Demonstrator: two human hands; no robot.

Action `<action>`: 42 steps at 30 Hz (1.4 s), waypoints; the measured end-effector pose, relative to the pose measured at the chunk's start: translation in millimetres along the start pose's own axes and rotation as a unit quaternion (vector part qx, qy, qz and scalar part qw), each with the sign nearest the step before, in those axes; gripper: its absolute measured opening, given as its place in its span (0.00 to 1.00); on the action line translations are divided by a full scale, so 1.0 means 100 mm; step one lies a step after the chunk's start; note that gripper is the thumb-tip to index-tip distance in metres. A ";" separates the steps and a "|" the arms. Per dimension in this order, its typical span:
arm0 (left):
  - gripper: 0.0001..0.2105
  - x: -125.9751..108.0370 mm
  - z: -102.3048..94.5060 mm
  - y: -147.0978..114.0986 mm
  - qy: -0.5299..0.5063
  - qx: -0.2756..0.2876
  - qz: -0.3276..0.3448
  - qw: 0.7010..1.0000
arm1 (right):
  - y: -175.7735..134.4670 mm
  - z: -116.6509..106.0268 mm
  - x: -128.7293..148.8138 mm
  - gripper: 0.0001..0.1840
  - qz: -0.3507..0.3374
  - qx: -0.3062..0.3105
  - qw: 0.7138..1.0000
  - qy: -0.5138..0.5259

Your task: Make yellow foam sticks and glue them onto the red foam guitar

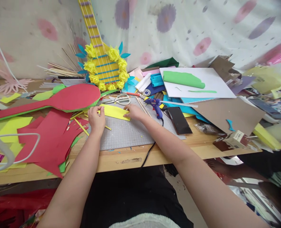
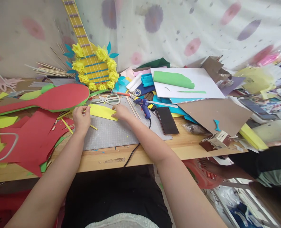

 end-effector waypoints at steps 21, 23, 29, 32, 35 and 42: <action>0.05 -0.02 0.00 -0.01 -0.046 -0.024 0.049 0.997 | -0.07 -0.17 -0.07 0.14 -0.077 -0.223 0.969 -0.073; 0.05 -0.02 -0.02 -0.01 -0.058 -0.036 0.054 0.996 | -0.13 -0.20 -0.11 0.14 -0.139 -0.220 0.965 -0.014; 0.10 -0.02 -0.01 0.00 -0.053 -0.017 0.024 0.998 | -0.53 -0.19 -0.10 0.15 -0.193 -0.008 0.975 0.107; 0.15 -0.03 0.03 -0.02 -0.012 0.073 0.021 0.997 | -0.67 -0.21 -0.17 0.18 -0.105 -0.059 0.984 0.134; 0.17 -0.05 0.04 -0.04 0.028 0.137 0.029 0.990 | -0.70 -0.27 -0.29 0.24 0.057 -0.145 0.986 0.052; 0.08 -0.07 0.07 -0.13 0.132 0.189 0.136 0.964 | -0.69 -0.30 -0.30 0.28 0.207 -0.083 0.964 -0.143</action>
Point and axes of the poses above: each hand's wrist, its own y-axis towards the middle knuckle, its own z-axis out of the palm, x = y × z, the point moved 1 cm from there along y, towards the middle knuckle, and after that the axes turned 13 degrees about -z, right-handed, at the moved point
